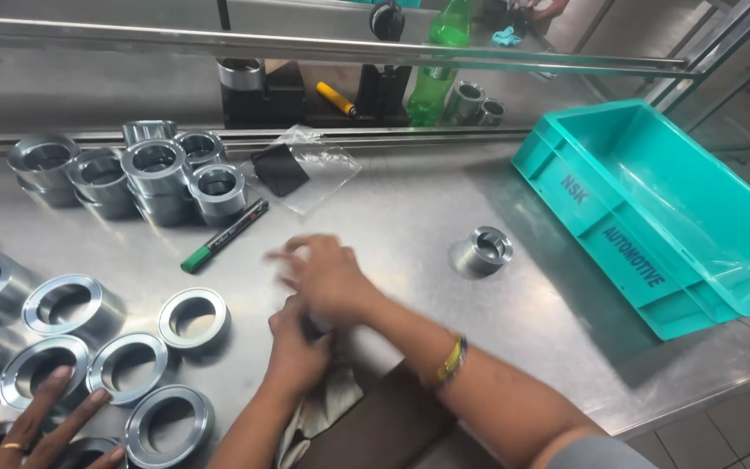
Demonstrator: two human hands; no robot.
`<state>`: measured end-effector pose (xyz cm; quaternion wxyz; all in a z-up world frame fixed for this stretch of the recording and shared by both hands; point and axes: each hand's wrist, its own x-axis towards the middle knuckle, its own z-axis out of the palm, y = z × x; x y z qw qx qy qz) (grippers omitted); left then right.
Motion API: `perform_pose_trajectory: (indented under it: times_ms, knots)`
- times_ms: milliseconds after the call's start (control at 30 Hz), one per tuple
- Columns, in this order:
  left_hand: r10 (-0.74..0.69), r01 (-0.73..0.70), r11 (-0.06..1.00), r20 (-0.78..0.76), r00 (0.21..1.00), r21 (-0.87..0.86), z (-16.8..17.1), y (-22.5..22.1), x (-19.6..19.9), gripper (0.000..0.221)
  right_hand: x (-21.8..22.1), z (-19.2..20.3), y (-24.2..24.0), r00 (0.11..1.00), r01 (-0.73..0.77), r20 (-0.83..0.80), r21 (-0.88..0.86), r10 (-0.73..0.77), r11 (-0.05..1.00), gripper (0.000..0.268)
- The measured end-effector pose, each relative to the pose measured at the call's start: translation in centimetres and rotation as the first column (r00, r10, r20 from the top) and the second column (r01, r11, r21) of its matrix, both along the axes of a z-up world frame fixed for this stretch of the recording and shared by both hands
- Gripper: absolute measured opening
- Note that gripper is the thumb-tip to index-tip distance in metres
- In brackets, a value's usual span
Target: Inspecting and cleaning metal industrial ring components at a workstation.
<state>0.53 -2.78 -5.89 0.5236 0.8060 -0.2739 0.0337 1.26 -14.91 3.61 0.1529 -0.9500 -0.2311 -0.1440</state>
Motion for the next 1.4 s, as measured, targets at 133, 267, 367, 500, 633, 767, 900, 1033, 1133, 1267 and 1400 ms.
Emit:
perform_pose_trajectory:
  times_ms: [133, 267, 367, 500, 633, 767, 900, 1033, 1133, 1267, 1400]
  knots:
    - [0.07, -0.067, 0.994, -0.043, 0.997, 0.083, 0.8, -0.4, 0.1, 0.059, 2.1, -3.3, -1.2, 0.952, 0.257, -0.183, 0.043, -0.245, 0.965, 0.043]
    - [-0.05, 0.048, 0.997, -0.021, 0.999, -0.065, 0.1, 0.1, 1.0, 0.055, -2.3, 1.9, 1.7, 0.995, 0.022, 0.102, -0.04, -0.018, 0.999, 0.05]
    - [-0.022, -0.023, 0.989, -0.306, 0.952, -0.143, 0.8, 0.3, 0.6, 0.055, 3.4, -1.0, -2.6, 0.938, 0.327, -0.144, 0.061, -0.316, 0.943, 0.044]
    - [0.039, -0.04, 0.999, -0.054, 0.998, -0.027, 0.1, 0.0, 1.2, 0.064, 0.9, -0.7, -6.8, 0.897, 0.441, -0.07, 0.192, -0.436, 0.877, 0.041]
    - [0.057, -0.067, 0.997, -0.193, 0.98, -0.047, 1.7, 0.1, 0.0, 0.05, -2.0, -0.7, -8.1, 0.93, 0.359, -0.148, 0.178, -0.335, 0.916, 0.047]
    - [-0.001, -0.109, 0.969, -0.449, 0.894, -0.221, 2.7, 0.3, 0.3, 0.043, -3.0, -0.5, -8.3, 0.978, 0.124, -0.169, -0.011, -0.124, 0.992, 0.067]
    - [0.009, -0.167, 0.936, -0.455, 0.891, -0.308, 3.8, 0.4, 0.1, 0.039, -3.2, 0.7, -7.8, 0.957, 0.134, -0.252, -0.06, -0.145, 0.989, 0.063]
    - [0.009, -0.201, 0.894, -0.432, 0.902, -0.4, 3.5, 0.9, 0.1, 0.038, -1.6, -1.0, -8.7, 0.971, 0.185, -0.163, 0.064, -0.173, 0.981, 0.057]
    - [0.007, -0.21, 0.887, -0.443, 0.896, -0.411, 4.3, 1.0, 0.0, 0.035, 0.2, -1.6, -10.0, 0.978, 0.209, -0.025, 0.134, -0.208, 0.969, 0.056]
    - [0.07, -0.223, 0.916, -0.416, 0.907, -0.334, 3.3, 0.8, 0.3, 0.043, 3.8, -3.4, -13.0, 0.926, 0.37, 0.025, 0.134, -0.376, 0.92, 0.058]
    - [0.067, -0.188, 0.903, -0.308, 0.949, -0.386, 2.0, 0.9, 0.5, 0.054, 3.3, -2.5, -11.6, 0.883, 0.47, -0.06, 0.088, -0.466, 0.878, 0.059]
